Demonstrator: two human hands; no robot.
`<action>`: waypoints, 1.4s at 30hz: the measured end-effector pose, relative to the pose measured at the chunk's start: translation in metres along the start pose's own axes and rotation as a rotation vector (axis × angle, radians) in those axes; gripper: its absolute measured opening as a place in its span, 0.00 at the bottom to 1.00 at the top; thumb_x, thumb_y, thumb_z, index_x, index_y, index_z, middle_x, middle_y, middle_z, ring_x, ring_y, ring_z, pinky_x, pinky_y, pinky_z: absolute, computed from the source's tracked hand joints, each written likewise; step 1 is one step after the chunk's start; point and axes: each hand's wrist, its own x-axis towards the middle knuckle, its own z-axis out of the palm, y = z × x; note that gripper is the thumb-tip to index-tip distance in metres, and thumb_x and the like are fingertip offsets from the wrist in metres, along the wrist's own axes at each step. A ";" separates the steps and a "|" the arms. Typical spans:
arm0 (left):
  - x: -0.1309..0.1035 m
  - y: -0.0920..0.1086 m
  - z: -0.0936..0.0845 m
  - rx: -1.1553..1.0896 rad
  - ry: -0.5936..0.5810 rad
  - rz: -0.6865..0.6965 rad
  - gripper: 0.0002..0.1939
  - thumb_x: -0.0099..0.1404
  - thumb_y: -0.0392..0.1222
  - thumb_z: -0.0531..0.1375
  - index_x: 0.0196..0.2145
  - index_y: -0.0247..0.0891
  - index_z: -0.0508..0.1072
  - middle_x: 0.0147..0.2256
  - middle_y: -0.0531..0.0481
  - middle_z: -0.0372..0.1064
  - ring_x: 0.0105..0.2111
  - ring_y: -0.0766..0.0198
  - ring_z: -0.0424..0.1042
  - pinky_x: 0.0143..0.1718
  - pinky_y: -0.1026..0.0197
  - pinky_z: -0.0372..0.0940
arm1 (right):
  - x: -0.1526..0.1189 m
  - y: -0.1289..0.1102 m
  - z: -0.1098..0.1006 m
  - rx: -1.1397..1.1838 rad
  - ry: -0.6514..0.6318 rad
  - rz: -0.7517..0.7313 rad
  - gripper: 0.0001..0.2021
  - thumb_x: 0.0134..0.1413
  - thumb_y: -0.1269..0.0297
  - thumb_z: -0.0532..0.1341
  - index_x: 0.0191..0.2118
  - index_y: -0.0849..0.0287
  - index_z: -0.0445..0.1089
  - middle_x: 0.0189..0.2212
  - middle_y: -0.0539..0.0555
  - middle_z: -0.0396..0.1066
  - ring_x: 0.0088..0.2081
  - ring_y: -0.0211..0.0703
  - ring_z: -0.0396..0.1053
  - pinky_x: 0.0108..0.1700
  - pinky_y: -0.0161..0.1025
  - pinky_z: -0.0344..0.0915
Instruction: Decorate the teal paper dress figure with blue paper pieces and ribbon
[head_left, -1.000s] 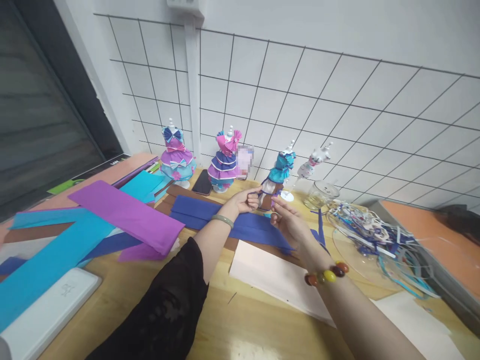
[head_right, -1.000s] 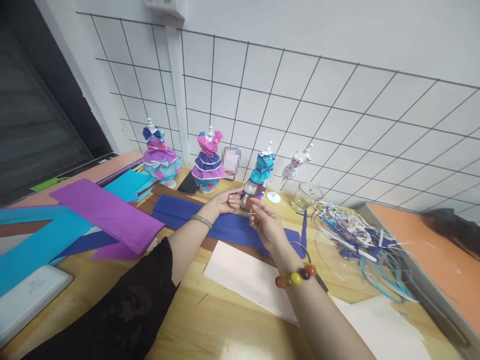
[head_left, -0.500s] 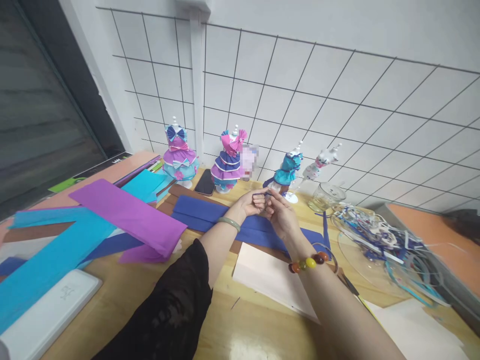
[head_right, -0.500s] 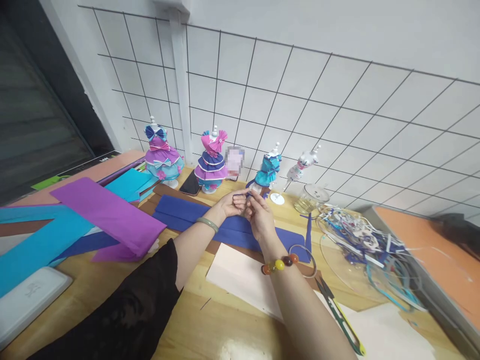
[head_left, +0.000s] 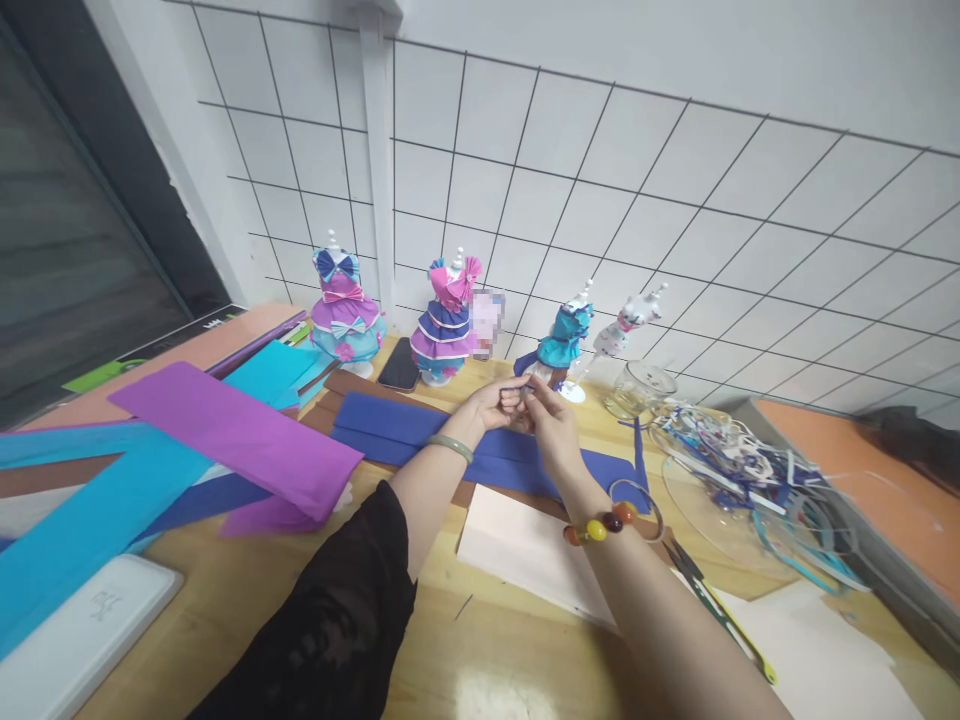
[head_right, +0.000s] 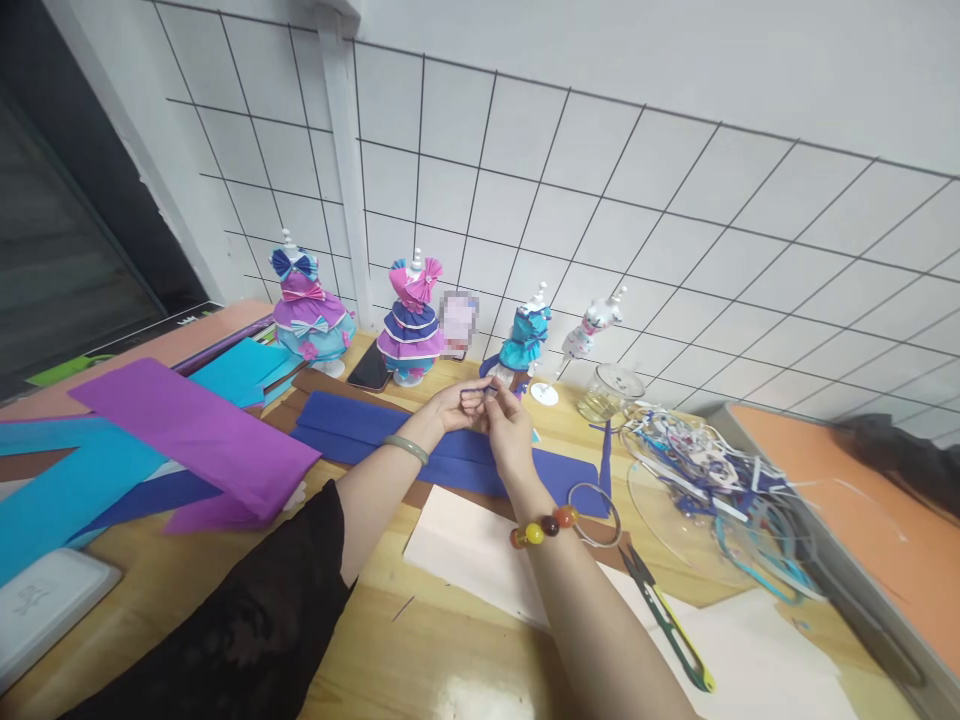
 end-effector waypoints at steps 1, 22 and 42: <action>0.001 0.000 0.000 0.012 0.003 0.009 0.15 0.60 0.33 0.57 0.18 0.34 0.59 0.09 0.63 0.45 0.09 0.79 0.47 0.13 0.74 0.51 | 0.001 0.002 -0.001 -0.075 0.005 -0.040 0.25 0.49 0.59 0.56 0.55 0.57 0.61 0.27 0.50 0.69 0.25 0.37 0.63 0.28 0.35 0.61; 0.007 -0.005 -0.001 0.115 -0.058 0.171 0.07 0.57 0.33 0.59 0.24 0.33 0.63 0.12 0.62 0.47 0.11 0.78 0.50 0.13 0.74 0.46 | -0.007 -0.017 -0.016 -1.237 0.042 -0.321 0.23 0.58 0.62 0.47 0.59 0.61 0.56 0.30 0.62 0.73 0.28 0.47 0.70 0.29 0.38 0.58; 0.006 -0.005 -0.005 0.059 -0.093 0.176 0.10 0.57 0.34 0.59 0.22 0.34 0.61 0.12 0.63 0.45 0.10 0.78 0.49 0.12 0.73 0.46 | -0.004 -0.015 -0.015 -1.151 -0.005 -0.331 0.23 0.57 0.63 0.48 0.59 0.55 0.56 0.29 0.58 0.72 0.28 0.46 0.68 0.30 0.38 0.57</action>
